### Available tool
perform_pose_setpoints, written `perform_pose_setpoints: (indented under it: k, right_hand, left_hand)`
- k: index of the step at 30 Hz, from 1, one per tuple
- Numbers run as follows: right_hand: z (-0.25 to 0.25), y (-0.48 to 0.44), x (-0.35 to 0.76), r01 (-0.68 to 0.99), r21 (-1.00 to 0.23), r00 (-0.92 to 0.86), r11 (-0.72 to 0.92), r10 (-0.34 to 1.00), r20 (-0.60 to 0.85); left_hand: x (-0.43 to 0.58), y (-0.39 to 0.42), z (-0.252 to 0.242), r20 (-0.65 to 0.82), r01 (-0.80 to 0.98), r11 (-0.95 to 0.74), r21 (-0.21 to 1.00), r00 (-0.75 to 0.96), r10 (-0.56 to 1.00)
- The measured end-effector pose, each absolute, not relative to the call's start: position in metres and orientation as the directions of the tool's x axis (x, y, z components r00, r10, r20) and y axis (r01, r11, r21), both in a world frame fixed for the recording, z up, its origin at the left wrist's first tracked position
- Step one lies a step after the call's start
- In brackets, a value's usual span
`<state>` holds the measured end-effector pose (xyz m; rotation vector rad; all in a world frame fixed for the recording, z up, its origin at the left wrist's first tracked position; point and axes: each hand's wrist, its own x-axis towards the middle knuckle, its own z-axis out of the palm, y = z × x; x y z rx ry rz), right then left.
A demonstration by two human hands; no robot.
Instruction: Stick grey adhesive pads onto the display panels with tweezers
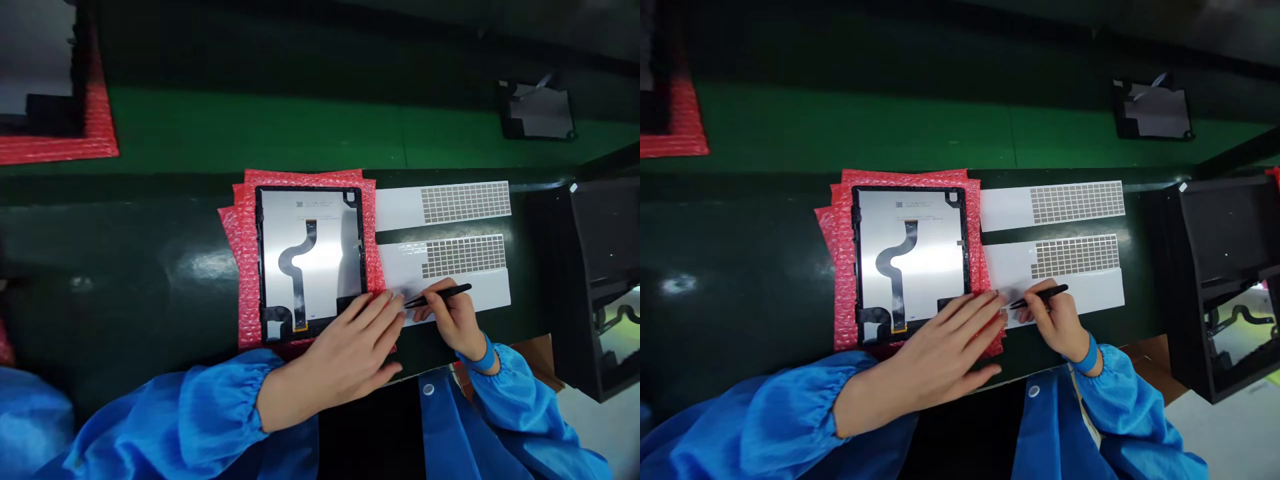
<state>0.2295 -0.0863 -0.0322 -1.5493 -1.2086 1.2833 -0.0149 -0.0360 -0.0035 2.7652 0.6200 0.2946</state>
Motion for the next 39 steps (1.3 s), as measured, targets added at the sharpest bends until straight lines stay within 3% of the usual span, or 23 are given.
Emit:
perform_pose_setpoints:
  k: [6,22,28,35,39]
  right_hand:
    - [-0.046,-0.091,0.216,0.253,-0.938,0.031,-0.238,0.971,-0.238]
    - [-0.042,-0.087,0.212,0.318,-0.915,0.037,-0.248,0.968,-0.249]
    - [-0.039,-0.082,0.213,0.223,-0.910,0.049,-0.348,0.937,-0.346]
    - [-0.035,-0.078,0.211,0.110,-0.902,0.111,-0.417,0.907,-0.406]
    - [-0.026,-0.072,0.214,0.035,-0.908,0.168,-0.418,0.898,-0.407]
  left_hand:
    - [-0.008,-0.056,-0.012,-0.051,0.409,-0.861,0.302,0.909,0.414]
    - [-0.009,-0.054,-0.013,-0.087,0.420,-0.850,0.319,0.905,0.415]
    - [-0.009,-0.051,-0.010,-0.118,0.406,-0.863,0.299,0.914,0.389]
    - [-0.010,-0.048,-0.019,-0.075,0.357,-0.887,0.293,0.933,0.351]
    - [-0.024,-0.040,-0.002,0.074,0.295,-0.904,0.309,0.940,0.332]
